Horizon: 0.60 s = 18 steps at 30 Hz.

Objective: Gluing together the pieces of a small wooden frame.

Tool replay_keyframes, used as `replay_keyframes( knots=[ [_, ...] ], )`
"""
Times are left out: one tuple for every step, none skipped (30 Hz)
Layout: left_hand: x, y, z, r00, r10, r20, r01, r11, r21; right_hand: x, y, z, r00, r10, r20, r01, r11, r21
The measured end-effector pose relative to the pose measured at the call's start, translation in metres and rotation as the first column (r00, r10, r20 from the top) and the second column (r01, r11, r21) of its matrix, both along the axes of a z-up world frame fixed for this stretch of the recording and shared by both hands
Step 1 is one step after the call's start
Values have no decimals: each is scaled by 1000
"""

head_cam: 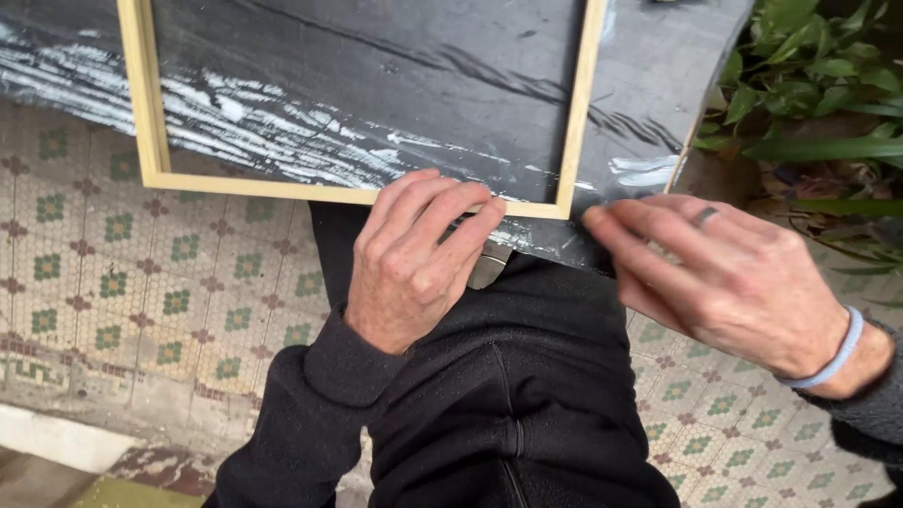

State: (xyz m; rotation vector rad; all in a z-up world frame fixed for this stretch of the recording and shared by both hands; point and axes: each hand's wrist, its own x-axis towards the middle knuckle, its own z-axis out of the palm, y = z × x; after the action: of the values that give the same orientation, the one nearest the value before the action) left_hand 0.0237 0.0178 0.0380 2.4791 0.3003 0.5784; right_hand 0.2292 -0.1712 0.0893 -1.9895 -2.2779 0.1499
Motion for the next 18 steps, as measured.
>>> replay_keyframes(
  knots=[
    [-2,-1,0,1000,8,-14,-8,1000,-10,0,0,0,998,-32,-57,31,999,-14],
    [-3,-1,1,1000,13,-24,-13,1000,-10,-2,2,-2,997,-27,-67,26,1000,-14],
    [-4,-1,2,1000,4,-17,-4,1000,0,-4,3,-5,993,-53,-105,50,998,-25],
    [-2,-1,3,1000,-17,-3,17,1000,7,-6,3,-7,987,-91,-135,87,995,-40],
    [-3,-1,3,1000,-24,-7,24,1000,5,-11,4,-7,986,-99,-137,94,995,-43],
    [-1,-1,3,1000,-17,1,17,1000,2,-13,7,-7,987,-98,-124,94,995,-36],
    [1,0,3,1000,-10,9,10,1000,-1,-15,10,-7,989,-97,-111,94,995,-30],
    [1,1,4,1000,-8,12,8,1000,3,-14,11,-7,990,-94,-108,92,995,-26],
    [1,1,4,1000,-5,-4,5,1000,-2,-14,13,-6,993,-88,-83,88,996,-8],
    [-1,0,5,1000,-1,-28,1,1000,-13,-15,13,-6,995,-81,-65,81,997,2],
    [-2,0,3,999,4,-34,-4,1000,-15,-15,14,-5,995,-76,-71,77,997,-1],
    [-2,-1,0,1000,-2,-21,2,1000,-14,-15,14,-4,996,-79,-27,79,997,-4],
    [-2,-2,-3,1000,-8,-9,8,1000,-13,-15,13,-2,997,-82,16,82,997,-8],
    [-3,-2,-1,1000,-7,-9,7,1000,-13,-15,12,-1,997,-80,15,80,997,-8],
    [-3,-1,1,1000,-10,-12,10,1000,-13,-15,11,0,996,-80,31,81,997,-9],
    [-1,1,1,1000,-17,-3,17,1000,-7,-14,12,1,995,-84,56,85,996,-3],
    [1,2,0,1000,-20,7,20,1000,0,-11,11,0,994,-87,65,87,996,4],
    [0,1,-1,1000,-7,3,7,1000,-8,-9,9,1,994,-99,37,99,995,-8]
  ],
)
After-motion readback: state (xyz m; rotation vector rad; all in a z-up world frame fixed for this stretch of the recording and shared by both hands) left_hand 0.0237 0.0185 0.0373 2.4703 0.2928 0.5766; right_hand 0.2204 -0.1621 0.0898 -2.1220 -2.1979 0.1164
